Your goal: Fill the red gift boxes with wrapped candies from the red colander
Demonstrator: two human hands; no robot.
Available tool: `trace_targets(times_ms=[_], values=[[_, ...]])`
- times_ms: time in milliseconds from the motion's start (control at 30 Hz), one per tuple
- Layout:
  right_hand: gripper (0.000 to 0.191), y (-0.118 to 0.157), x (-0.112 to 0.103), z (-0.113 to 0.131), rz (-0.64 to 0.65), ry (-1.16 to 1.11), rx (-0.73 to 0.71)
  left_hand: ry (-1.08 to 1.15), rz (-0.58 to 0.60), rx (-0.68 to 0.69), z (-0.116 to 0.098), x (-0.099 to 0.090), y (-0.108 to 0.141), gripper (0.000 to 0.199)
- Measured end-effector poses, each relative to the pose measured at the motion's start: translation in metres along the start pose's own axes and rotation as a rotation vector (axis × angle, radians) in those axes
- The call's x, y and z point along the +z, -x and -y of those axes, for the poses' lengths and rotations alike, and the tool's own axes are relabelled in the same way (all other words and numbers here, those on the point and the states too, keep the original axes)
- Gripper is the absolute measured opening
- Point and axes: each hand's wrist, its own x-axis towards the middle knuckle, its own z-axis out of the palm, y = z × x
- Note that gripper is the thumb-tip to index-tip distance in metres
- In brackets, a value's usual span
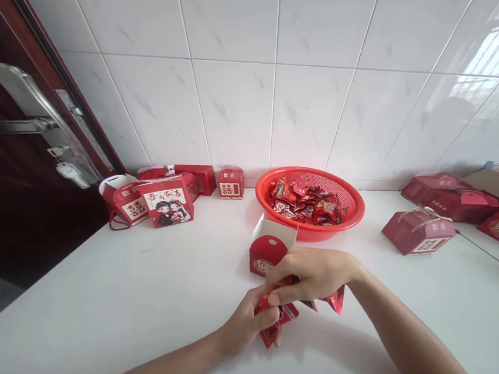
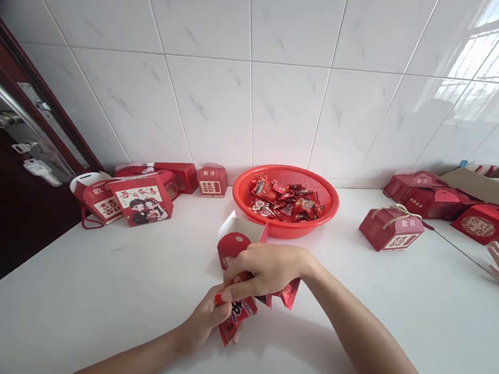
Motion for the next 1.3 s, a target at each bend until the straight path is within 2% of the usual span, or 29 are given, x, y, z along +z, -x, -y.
trace_targets(times_ms=[167, 400, 700, 867, 1067, 1300], values=[[0.036, 0.002, 0.0, -0.012, -0.055, -0.126, -0.069, 0.031, 0.025, -0.058, 0.006, -0.003, -0.001, 0.068], [0.026, 0.004, -0.004, -0.011, -0.099, -0.112, -0.079, 0.207, 0.043, -0.008, 0.008, -0.004, -0.003, 0.053], [0.024, 0.012, -0.004, 0.001, -0.116, 0.023, 0.05, 0.292, 0.053, -0.024, 0.009, -0.007, -0.005, 0.05], [0.018, 0.015, -0.005, 0.005, -0.132, 0.022, 0.084, 0.305, -0.03, 0.002, 0.003, -0.008, -0.004, 0.051], [0.018, 0.012, -0.004, 0.007, -0.108, -0.002, 0.078, 0.277, -0.04, 0.011, -0.002, -0.009, -0.004, 0.053], [0.018, 0.01, -0.002, 0.008, -0.191, 0.102, 0.134, 0.366, -0.094, -0.035, -0.013, -0.007, -0.003, 0.044]])
